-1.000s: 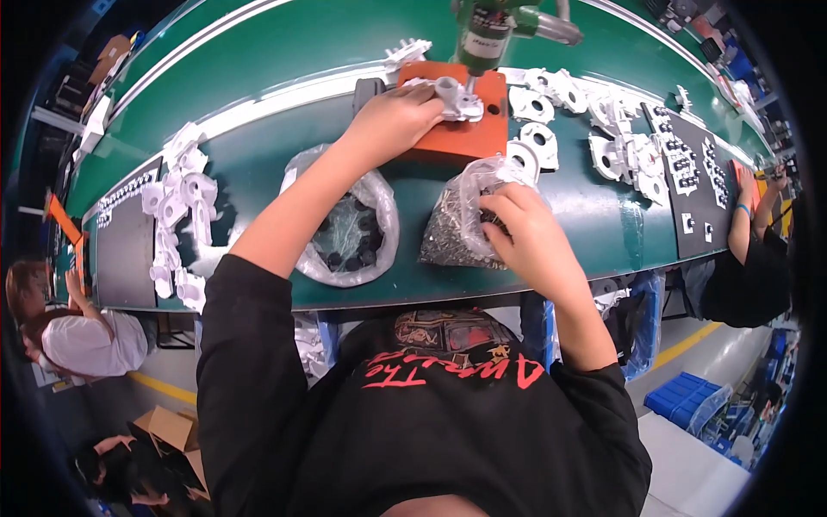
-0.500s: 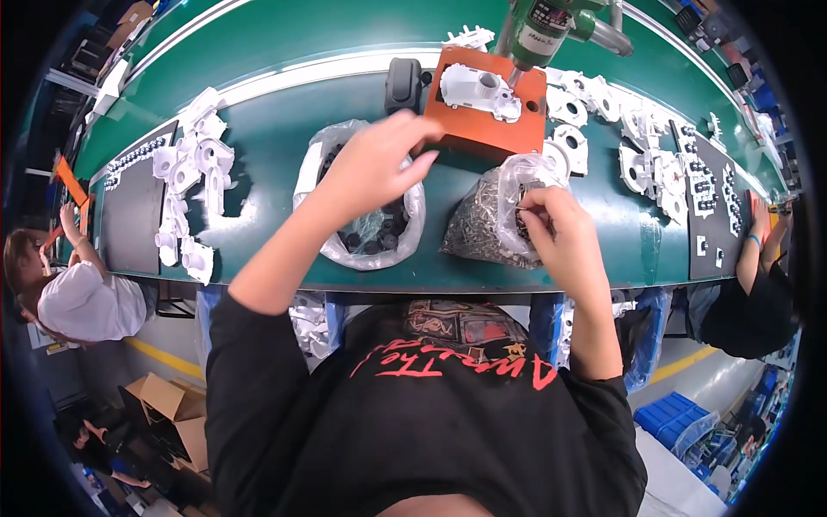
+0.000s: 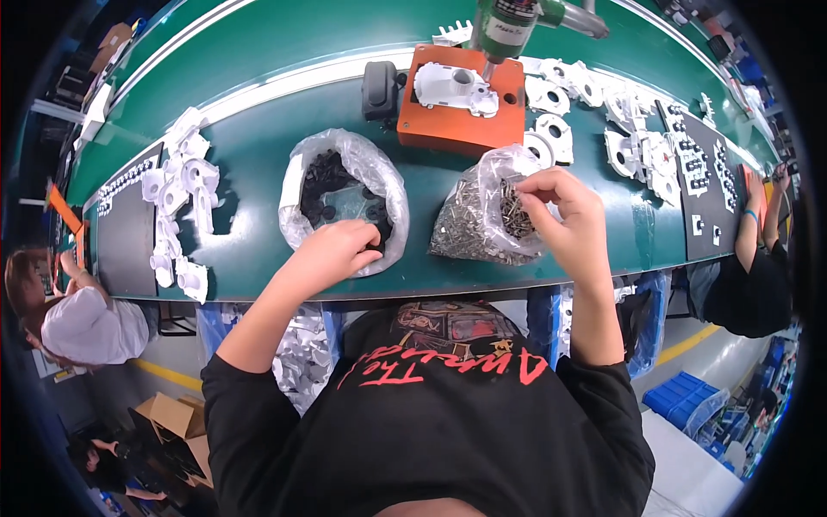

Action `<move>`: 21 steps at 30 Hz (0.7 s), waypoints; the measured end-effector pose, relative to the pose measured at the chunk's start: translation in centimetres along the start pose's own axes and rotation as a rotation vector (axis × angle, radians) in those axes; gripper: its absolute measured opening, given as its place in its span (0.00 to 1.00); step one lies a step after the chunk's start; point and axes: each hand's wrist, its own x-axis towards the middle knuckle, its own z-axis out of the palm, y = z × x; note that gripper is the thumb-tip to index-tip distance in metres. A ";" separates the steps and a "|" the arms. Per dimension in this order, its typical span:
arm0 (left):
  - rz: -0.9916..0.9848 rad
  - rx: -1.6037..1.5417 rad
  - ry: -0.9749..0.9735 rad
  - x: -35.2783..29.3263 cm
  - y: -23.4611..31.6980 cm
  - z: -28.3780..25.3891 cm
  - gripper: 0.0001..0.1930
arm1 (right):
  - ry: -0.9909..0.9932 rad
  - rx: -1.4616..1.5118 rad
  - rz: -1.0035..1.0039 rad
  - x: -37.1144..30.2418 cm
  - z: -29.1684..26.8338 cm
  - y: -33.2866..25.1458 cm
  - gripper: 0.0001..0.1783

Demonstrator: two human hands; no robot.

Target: Assembling small plastic components using a manual press at a factory workstation.

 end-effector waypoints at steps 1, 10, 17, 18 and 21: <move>0.017 0.018 0.091 -0.1 -0.3 0.7 0.07 | 0.001 0.108 0.027 -0.1 -0.1 0.1 0.06; -0.353 -0.311 0.109 -0.3 2.0 -1.5 0.10 | 0.036 0.647 0.163 0.6 -2.2 1.0 0.08; -0.127 -0.399 0.492 5.8 1.5 -6.6 0.07 | 0.135 0.709 0.148 0.1 -3.8 2.4 0.06; -0.127 -0.501 0.501 7.9 1.2 -7.1 0.07 | 0.133 0.701 0.140 -0.1 -4.0 2.6 0.06; -0.142 -0.464 0.423 14.8 1.4 -9.3 0.09 | 0.193 0.755 0.119 -0.8 -4.6 2.7 0.07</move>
